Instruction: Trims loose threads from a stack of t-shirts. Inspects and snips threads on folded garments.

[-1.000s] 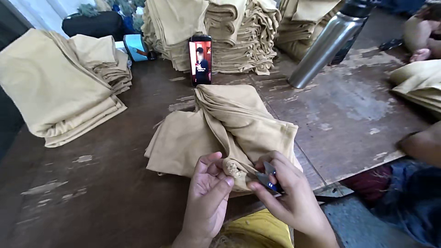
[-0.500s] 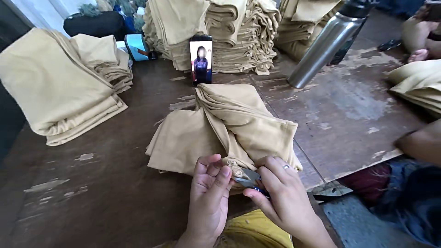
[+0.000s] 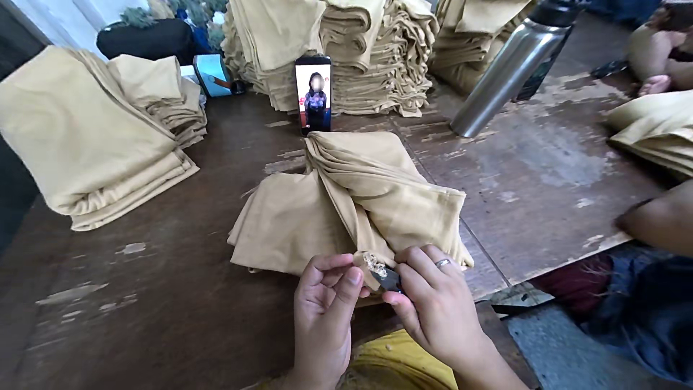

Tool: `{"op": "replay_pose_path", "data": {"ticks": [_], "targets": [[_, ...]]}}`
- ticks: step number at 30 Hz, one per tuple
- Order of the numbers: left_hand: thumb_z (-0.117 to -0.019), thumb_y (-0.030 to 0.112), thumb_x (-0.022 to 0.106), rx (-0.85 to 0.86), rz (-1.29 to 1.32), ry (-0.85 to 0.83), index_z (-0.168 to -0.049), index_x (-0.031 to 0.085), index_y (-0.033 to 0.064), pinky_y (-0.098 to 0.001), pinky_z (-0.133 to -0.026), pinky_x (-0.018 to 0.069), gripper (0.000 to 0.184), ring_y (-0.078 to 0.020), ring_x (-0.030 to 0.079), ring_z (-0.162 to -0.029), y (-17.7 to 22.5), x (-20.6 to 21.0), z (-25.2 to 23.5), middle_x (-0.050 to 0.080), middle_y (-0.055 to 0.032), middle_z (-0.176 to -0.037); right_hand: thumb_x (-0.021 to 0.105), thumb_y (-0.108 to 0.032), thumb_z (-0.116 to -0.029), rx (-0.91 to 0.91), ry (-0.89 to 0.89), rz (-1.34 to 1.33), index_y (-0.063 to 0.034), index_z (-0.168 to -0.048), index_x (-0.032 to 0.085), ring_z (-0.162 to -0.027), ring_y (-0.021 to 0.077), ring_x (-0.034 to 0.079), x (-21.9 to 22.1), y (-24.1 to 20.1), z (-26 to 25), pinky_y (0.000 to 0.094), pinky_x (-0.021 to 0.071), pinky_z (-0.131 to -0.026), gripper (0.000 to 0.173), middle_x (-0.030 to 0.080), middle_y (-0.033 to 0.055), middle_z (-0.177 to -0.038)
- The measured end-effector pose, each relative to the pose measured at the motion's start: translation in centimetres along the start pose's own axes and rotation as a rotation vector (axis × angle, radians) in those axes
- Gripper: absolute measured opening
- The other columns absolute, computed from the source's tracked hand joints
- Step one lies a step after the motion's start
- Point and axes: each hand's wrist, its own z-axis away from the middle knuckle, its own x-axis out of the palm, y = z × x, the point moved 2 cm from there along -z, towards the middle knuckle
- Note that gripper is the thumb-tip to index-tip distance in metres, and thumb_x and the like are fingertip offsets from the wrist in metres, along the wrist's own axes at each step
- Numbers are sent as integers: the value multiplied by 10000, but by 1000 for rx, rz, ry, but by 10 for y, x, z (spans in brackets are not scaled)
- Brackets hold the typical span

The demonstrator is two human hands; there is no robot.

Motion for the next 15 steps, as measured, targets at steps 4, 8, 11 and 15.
{"op": "replay_pose_path", "data": {"ticks": [4,8,11,15], "targets": [[-961,136,699,3,-13,3,-1101,669,92,-272,-787,621,150,-103,727,-855,0,-1,0,731,-40,-995,197,-557,-1092,-5,5,-3,-100,-805,630,-836,260,597,0,1,0,379,464,-720,692,657,91,-878],[-961,122,696,4,6,3,-1092,673,88,-271,-785,622,138,-104,728,-848,0,-1,0,733,-45,-991,219,-529,-1100,-7,12,-20,-103,-828,653,-848,254,605,0,2,0,377,469,-735,666,671,82,-893],[-976,124,674,-23,46,16,-1085,673,105,-273,-802,619,110,-99,728,-875,0,0,-1,735,-34,-998,222,-568,-1088,-41,9,-38,-96,-834,629,-874,263,619,-2,4,2,378,484,-769,673,672,104,-922],[-988,177,665,-42,84,-2,-1111,652,114,-317,-861,613,139,-125,734,-911,0,-4,-2,737,-47,-1014,382,-633,-1037,-152,63,-172,-121,-881,524,-1010,239,622,-6,13,10,367,485,-896,554,634,120,-1044]]}}
